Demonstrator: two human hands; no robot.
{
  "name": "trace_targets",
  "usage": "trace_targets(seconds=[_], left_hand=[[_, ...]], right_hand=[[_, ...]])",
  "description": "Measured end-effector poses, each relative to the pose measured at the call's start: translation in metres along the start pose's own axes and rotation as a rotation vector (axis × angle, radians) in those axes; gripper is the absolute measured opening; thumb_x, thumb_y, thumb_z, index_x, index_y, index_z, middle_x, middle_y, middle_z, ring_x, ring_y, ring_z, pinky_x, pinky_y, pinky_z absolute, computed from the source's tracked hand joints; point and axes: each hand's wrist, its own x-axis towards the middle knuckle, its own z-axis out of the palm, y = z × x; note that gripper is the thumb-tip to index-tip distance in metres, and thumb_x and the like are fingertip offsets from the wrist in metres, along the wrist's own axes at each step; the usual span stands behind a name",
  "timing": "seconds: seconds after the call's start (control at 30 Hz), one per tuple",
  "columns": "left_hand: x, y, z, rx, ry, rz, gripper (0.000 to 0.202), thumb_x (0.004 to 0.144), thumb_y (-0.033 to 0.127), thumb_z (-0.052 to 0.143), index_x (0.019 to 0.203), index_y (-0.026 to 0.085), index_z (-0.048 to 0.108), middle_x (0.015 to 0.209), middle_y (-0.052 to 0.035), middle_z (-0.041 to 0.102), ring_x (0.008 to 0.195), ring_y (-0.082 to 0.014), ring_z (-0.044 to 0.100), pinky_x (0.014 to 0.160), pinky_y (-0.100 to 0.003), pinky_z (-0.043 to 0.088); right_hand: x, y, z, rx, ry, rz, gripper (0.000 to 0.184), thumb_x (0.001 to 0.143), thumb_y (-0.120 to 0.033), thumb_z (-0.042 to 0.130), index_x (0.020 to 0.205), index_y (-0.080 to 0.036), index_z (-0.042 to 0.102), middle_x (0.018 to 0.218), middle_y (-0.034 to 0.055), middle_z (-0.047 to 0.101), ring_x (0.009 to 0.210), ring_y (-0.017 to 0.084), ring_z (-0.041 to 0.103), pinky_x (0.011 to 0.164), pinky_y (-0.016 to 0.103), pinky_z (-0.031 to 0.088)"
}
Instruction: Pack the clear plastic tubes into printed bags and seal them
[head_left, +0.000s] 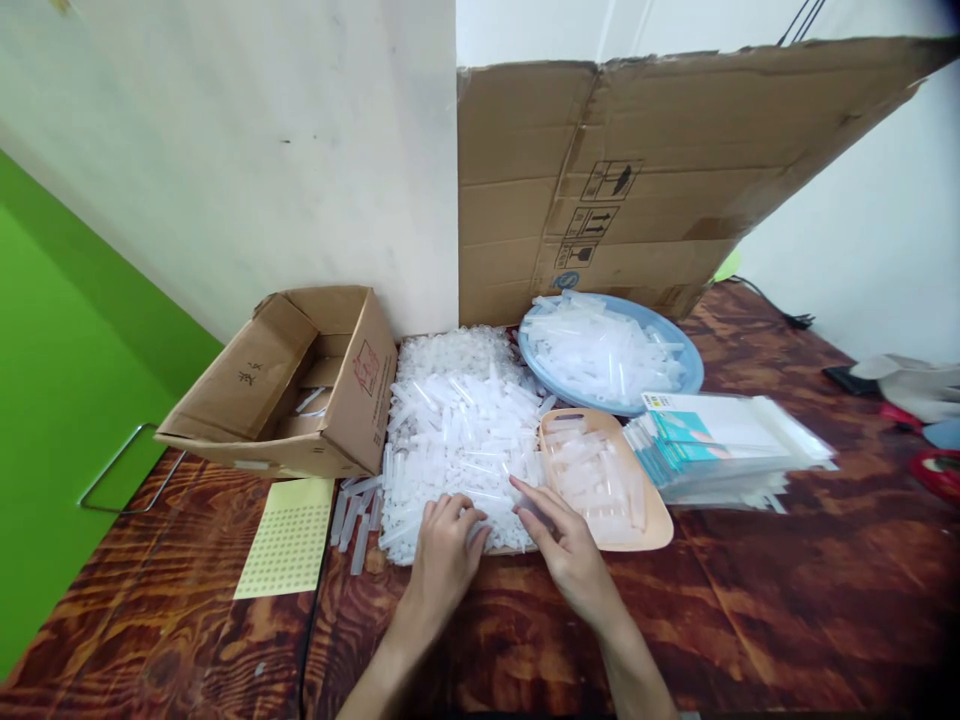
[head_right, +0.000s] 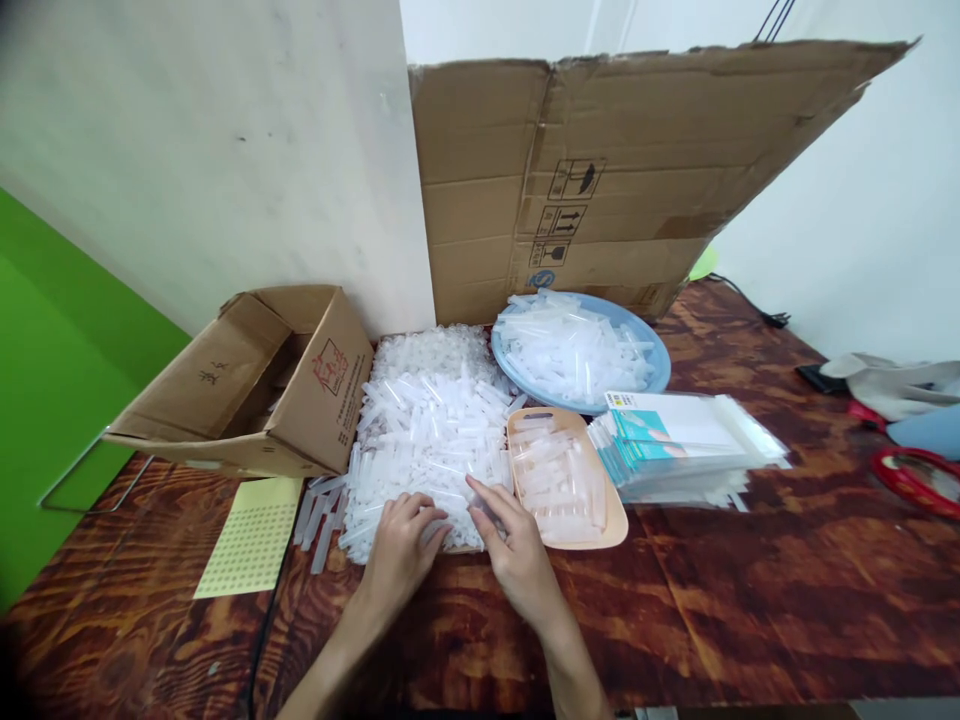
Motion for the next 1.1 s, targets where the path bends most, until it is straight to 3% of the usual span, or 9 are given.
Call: trace_targets(seconds=[0.2, 0.43, 0.77, 0.97, 1.1], left_hand=[[0.009, 0.004, 0.008, 0.052, -0.032, -0.024, 0.016, 0.094, 0.010, 0.056, 0.092, 0.020, 0.068, 0.089, -0.0048, 0.070, 0.088, -0.0253, 0.062, 0.080, -0.039, 0.042], [0.011, -0.001, 0.002, 0.059, -0.109, 0.034, 0.011, 0.096, 0.019, 0.060, 0.101, 0.023, 0.069, 0.096, -0.0041, 0.070, 0.090, -0.0245, 0.062, 0.081, -0.038, 0.040], [0.017, 0.002, 0.008, 0.176, -0.116, 0.089, 0.015, 0.097, 0.016, 0.053, 0.093, 0.020, 0.067, 0.087, -0.0070, 0.069, 0.085, -0.0260, 0.062, 0.081, -0.041, 0.042], [0.015, -0.005, 0.008, 0.128, -0.106, 0.108, 0.015, 0.091, 0.011, 0.057, 0.100, 0.018, 0.066, 0.093, -0.0071, 0.070, 0.090, -0.0258, 0.063, 0.084, -0.041, 0.044], [0.009, -0.013, -0.003, -0.060, -0.074, 0.089, 0.025, 0.093, 0.010, 0.051, 0.113, 0.019, 0.063, 0.102, -0.0083, 0.067, 0.097, -0.0246, 0.062, 0.089, -0.040, 0.045]], right_hand=[[-0.005, 0.002, -0.004, -0.020, 0.027, -0.006, 0.034, 0.101, -0.036, 0.056, 0.131, -0.025, 0.067, 0.119, 0.0083, 0.069, 0.111, 0.026, 0.063, 0.098, 0.036, 0.048], [-0.006, 0.010, 0.001, -0.032, 0.008, -0.015, 0.030, 0.100, -0.033, 0.057, 0.127, -0.025, 0.069, 0.114, 0.0074, 0.071, 0.109, 0.025, 0.065, 0.094, 0.035, 0.050], [-0.005, 0.015, 0.003, -0.091, 0.015, -0.026, 0.031, 0.100, -0.033, 0.055, 0.127, -0.023, 0.068, 0.115, 0.0090, 0.070, 0.109, 0.026, 0.064, 0.096, 0.037, 0.050], [-0.006, 0.014, 0.004, -0.113, -0.003, -0.022, 0.031, 0.101, -0.032, 0.053, 0.127, -0.022, 0.068, 0.114, 0.0096, 0.070, 0.107, 0.026, 0.064, 0.094, 0.038, 0.050], [-0.008, 0.014, 0.006, -0.123, 0.005, 0.003, 0.031, 0.100, -0.034, 0.055, 0.125, -0.022, 0.069, 0.113, 0.0095, 0.071, 0.106, 0.027, 0.066, 0.093, 0.038, 0.051]])
